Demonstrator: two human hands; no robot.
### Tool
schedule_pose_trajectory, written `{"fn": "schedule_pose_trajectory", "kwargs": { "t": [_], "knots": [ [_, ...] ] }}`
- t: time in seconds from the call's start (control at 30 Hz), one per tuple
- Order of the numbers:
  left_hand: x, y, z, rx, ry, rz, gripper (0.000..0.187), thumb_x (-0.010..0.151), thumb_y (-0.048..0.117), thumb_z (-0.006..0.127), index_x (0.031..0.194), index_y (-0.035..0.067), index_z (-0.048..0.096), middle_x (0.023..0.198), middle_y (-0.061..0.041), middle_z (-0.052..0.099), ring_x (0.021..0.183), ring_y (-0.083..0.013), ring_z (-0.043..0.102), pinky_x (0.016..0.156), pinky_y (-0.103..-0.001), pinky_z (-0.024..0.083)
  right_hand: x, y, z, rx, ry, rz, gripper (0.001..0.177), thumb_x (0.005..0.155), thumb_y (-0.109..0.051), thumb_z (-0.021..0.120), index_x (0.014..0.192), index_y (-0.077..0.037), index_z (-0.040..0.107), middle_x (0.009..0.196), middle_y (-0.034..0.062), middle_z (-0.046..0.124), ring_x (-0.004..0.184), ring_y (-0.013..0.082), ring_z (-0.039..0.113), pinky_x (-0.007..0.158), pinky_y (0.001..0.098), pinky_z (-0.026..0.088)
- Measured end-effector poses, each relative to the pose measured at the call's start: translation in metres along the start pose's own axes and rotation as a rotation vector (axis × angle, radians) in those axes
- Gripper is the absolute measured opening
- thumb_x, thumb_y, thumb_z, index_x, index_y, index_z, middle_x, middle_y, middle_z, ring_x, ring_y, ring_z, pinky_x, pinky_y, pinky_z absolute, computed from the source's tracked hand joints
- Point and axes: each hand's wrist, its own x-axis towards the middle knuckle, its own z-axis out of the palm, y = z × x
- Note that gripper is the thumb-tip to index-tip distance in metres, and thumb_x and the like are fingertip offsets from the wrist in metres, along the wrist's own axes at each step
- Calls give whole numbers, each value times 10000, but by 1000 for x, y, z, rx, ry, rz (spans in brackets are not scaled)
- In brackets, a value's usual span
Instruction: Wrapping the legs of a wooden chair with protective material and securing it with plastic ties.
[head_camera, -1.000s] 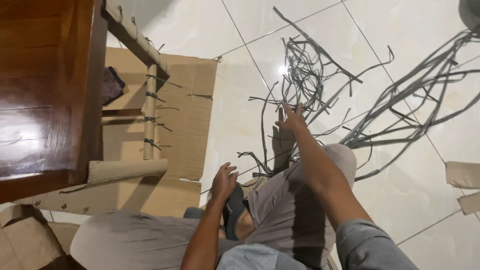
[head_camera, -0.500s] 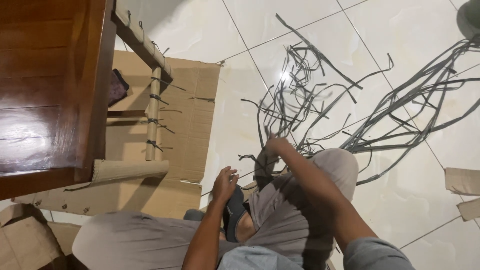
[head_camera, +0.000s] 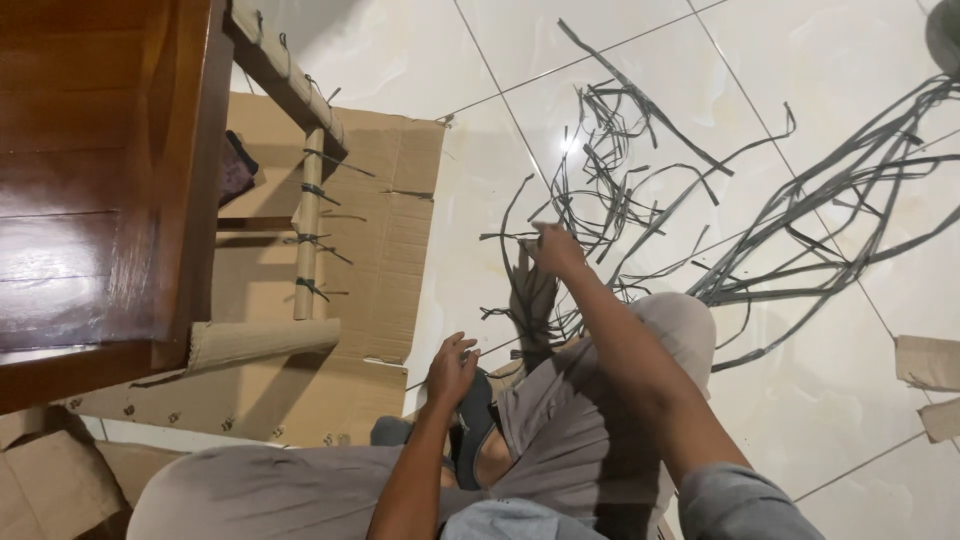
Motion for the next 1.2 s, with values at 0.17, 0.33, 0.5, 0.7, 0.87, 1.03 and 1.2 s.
{"fn": "schedule_pose_trajectory", "kwargs": {
  "t": [0.17, 0.33, 0.5, 0.7, 0.87, 1.03, 1.2],
  "knots": [
    [-13, 16, -20, -11, 36, -14, 296, 1016, 256, 627, 1244, 95, 726, 1409, -216, 587, 1219, -407, 658, 1011, -485, 564, -2, -32, -12, 52, -78, 72, 678, 1022, -199, 585, 1628, -322, 307, 1619, 347, 218, 1426, 550, 402, 1066, 690, 441],
    [-13, 7, -20, -56, 76, -46, 280, 1011, 230, 637, 1240, 99, 733, 1414, -209, 590, 1170, -382, 694, 989, -480, 580, 8, -36, 0, -33, -140, 220, 729, 1010, -54, 531, 1646, -287, 260, 1706, 261, 121, 1426, 520, 438, 1114, 651, 412],
    [-15, 13, -24, -104, 144, -56, 272, 993, 227, 653, 1213, 95, 744, 1389, -218, 608, 1147, -400, 697, 969, -496, 590, 21, -14, 24, -34, -64, 308, 575, 1101, -259, 359, 1646, -103, 263, 1710, 133, 204, 1268, 504, 586, 1073, 615, 479],
    [11, -1, -17, -148, 295, -41, 275, 990, 286, 678, 1205, 140, 769, 1355, -198, 643, 1235, -395, 649, 974, -426, 590, -42, -57, 33, -115, 51, -65, 493, 1019, -139, 503, 1511, -112, 519, 1549, 168, 498, 1219, 429, 652, 1021, 561, 533],
    [44, -24, -18, -544, 348, -171, 441, 1063, 456, 557, 1323, 118, 670, 1298, -185, 700, 1255, -368, 637, 1074, -519, 480, -108, -109, 59, 57, -223, -327, 463, 989, -417, 539, 1387, -195, 624, 971, 132, 779, 1015, 400, 732, 924, 587, 546],
    [32, -18, -46, -1171, 468, -284, 390, 1052, 221, 584, 1369, 7, 508, 896, -108, 714, 742, -178, 721, 667, -187, 521, -169, -155, 33, -22, -668, -577, 454, 1018, -397, 546, 1298, -73, 698, 1141, 210, 760, 1118, 473, 679, 985, 622, 506],
    [3, 1, -72, -1050, 705, -280, 193, 1040, 180, 519, 1047, 79, 683, 684, -14, 560, 527, -87, 526, 525, -211, 481, -124, -146, 95, -104, -527, -475, 383, 988, -484, 574, 1204, -207, 727, 1022, 181, 776, 1078, 426, 706, 920, 578, 547]
  ]
}}
